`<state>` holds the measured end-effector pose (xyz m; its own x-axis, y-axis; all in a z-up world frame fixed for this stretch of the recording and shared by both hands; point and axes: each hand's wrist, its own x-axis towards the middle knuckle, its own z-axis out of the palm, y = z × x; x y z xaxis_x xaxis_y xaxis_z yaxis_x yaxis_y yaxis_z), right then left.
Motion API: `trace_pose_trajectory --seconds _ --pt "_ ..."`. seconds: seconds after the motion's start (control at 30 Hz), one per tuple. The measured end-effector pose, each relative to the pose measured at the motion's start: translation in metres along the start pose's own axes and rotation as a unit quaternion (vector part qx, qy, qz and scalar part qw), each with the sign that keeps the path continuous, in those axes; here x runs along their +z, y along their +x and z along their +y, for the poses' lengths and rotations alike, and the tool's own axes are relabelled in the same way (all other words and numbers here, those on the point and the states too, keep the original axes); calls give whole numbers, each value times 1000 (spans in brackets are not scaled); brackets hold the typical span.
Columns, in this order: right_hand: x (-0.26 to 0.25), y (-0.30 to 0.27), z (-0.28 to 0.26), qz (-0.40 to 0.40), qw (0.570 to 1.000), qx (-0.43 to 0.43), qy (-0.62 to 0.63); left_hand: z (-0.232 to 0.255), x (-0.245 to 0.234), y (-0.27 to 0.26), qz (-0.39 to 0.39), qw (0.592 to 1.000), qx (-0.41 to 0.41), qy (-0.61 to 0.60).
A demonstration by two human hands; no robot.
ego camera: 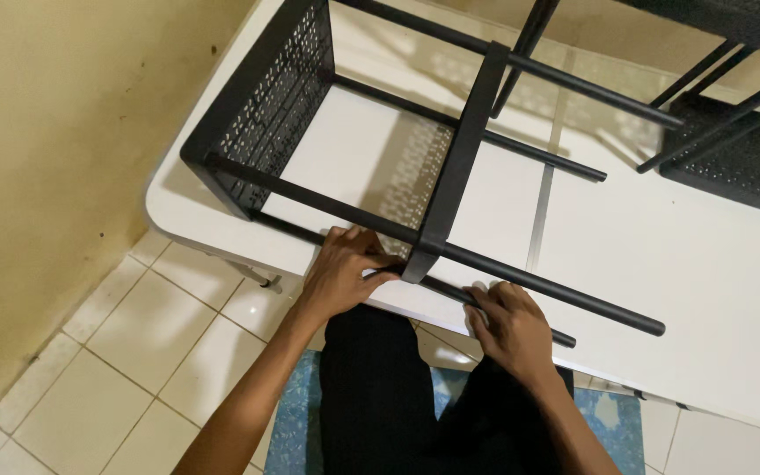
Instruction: The person assembles a black metal shelving unit on a white table. They insert perforated metal shelves into the frame and attach the vertical support legs, securing the structure by hand.
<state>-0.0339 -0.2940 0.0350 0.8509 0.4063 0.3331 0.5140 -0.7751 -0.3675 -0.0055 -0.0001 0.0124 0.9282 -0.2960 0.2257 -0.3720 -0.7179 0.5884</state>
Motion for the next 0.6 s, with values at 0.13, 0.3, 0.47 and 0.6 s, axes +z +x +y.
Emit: trace_pose_trajectory --seconds 0.13,0.3,0.47,0.6 --pt "-8 1 -7 5 1000 3 5 2 0 -1 26 1000 -3 9" --pt "-3 -4 -4 29 999 20 25 1 1 -2 41 999 -2 4" --pt "1 -6 3 13 998 48 48 6 -5 -1 48 999 -3 -16" --pt "5 -6 7 15 998 54 26 8 -8 0 44 999 -12 -24"
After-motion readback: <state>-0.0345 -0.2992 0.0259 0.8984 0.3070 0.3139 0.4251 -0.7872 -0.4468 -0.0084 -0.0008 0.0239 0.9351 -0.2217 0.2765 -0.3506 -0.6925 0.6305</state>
